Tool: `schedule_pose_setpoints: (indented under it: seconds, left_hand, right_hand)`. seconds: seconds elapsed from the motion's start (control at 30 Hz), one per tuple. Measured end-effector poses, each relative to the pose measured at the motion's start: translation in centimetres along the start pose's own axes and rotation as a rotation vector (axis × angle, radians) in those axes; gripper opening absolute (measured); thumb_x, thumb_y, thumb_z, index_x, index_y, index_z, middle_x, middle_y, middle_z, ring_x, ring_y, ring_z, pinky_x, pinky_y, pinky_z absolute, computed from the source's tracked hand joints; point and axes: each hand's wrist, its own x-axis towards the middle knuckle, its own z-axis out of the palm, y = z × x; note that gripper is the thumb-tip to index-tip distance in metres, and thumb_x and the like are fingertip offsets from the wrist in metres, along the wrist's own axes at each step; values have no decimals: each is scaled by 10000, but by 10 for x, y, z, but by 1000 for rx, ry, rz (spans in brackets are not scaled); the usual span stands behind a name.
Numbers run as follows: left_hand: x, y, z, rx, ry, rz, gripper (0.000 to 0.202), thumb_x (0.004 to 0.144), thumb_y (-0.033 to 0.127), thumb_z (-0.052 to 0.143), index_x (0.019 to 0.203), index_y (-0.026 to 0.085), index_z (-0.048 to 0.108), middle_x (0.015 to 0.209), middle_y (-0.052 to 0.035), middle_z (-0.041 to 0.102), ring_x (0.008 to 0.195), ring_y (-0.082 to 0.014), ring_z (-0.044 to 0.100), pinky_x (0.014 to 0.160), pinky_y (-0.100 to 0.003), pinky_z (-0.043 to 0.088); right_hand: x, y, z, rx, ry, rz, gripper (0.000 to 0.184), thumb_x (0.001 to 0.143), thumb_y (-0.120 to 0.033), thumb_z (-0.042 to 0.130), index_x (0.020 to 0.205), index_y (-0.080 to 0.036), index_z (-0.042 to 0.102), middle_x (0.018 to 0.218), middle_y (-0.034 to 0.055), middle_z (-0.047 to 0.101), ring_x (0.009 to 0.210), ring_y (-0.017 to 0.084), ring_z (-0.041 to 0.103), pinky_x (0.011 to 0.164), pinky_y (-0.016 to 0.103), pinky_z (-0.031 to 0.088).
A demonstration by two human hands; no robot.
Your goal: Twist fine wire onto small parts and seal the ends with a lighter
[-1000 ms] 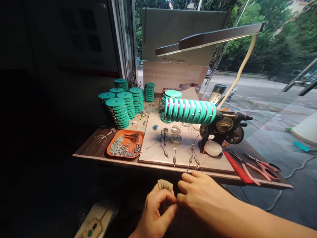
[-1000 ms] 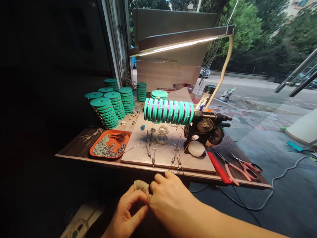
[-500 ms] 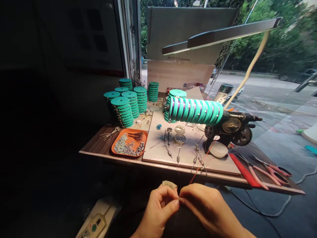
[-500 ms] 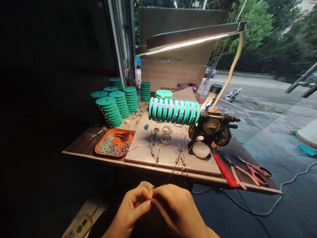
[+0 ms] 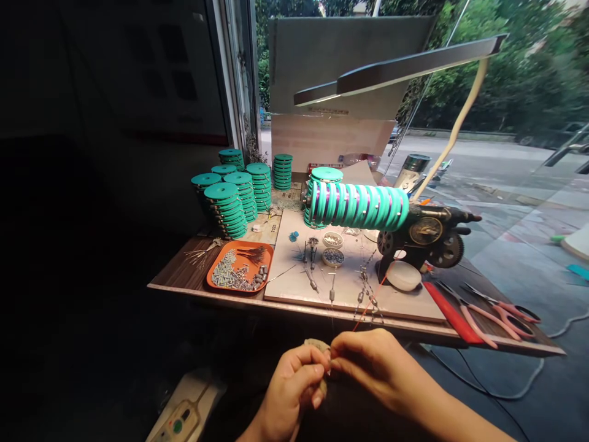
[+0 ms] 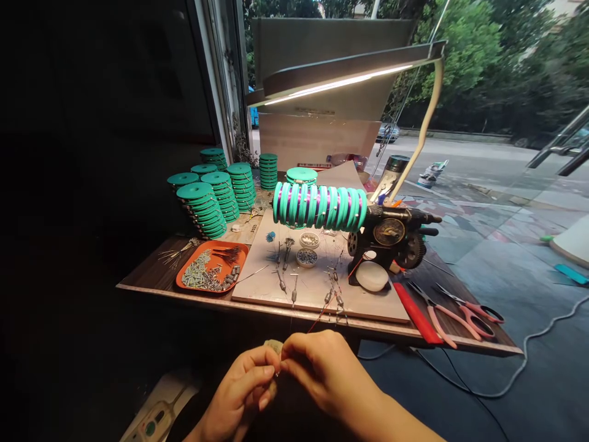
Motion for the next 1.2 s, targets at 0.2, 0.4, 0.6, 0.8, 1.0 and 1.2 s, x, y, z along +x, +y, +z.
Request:
schedule_pose_setpoints:
  seconds: [0.2,0.4,0.6,0.8,1.0,1.2]
  left_hand:
    - [2,-2,0,-15,-2,-2,141,570,243,660,604,130,584,434,68,381,372,-36,307,409,-192,154]
    - [0,0,-1,-43,-44,-30,193,546,249,725,608,133,584,510,56,448,392,-21,287,407,-177,180]
    - [4,-2,-4,-59,-117,-25,270,538,292,788,613,122,592,456,81,401,354,2,236,369,-159,129]
    - [3,1,-2,-354,-162,-209,212,582,175,783,706,93,632,528,70,440,373,31,192,353,-100,144]
    - [4,1,1,-572,-195,-277,204,569,109,793,702,85,640,767,7,578,372,67,218,320,-61,160]
    - [9,-11,-2,-637,-233,-302,128,615,142,773,711,138,688,370,100,329,321,18,203,325,-78,186]
  right_hand:
    - [0,-3,1,-153,-17,-12,209,831,-233,487,696,-174,635,582,25,633,495,117,547,484,187,370]
    - [4,-14,-4,-278,-90,29,197,812,-196,520,660,-136,631,550,29,611,460,101,476,453,181,335]
    - [6,-13,-4,-237,-72,36,184,803,-180,530,665,-132,640,560,35,626,471,113,508,455,190,336]
    - [-11,-9,1,26,239,-95,126,830,-205,501,839,-169,621,704,33,635,610,129,574,572,199,424]
    - [-23,3,26,137,329,-92,175,826,-191,517,772,-182,683,695,49,636,646,158,599,598,232,467]
    - [-18,9,42,388,395,-24,125,775,-195,612,752,-203,734,714,40,700,690,169,642,662,233,488]
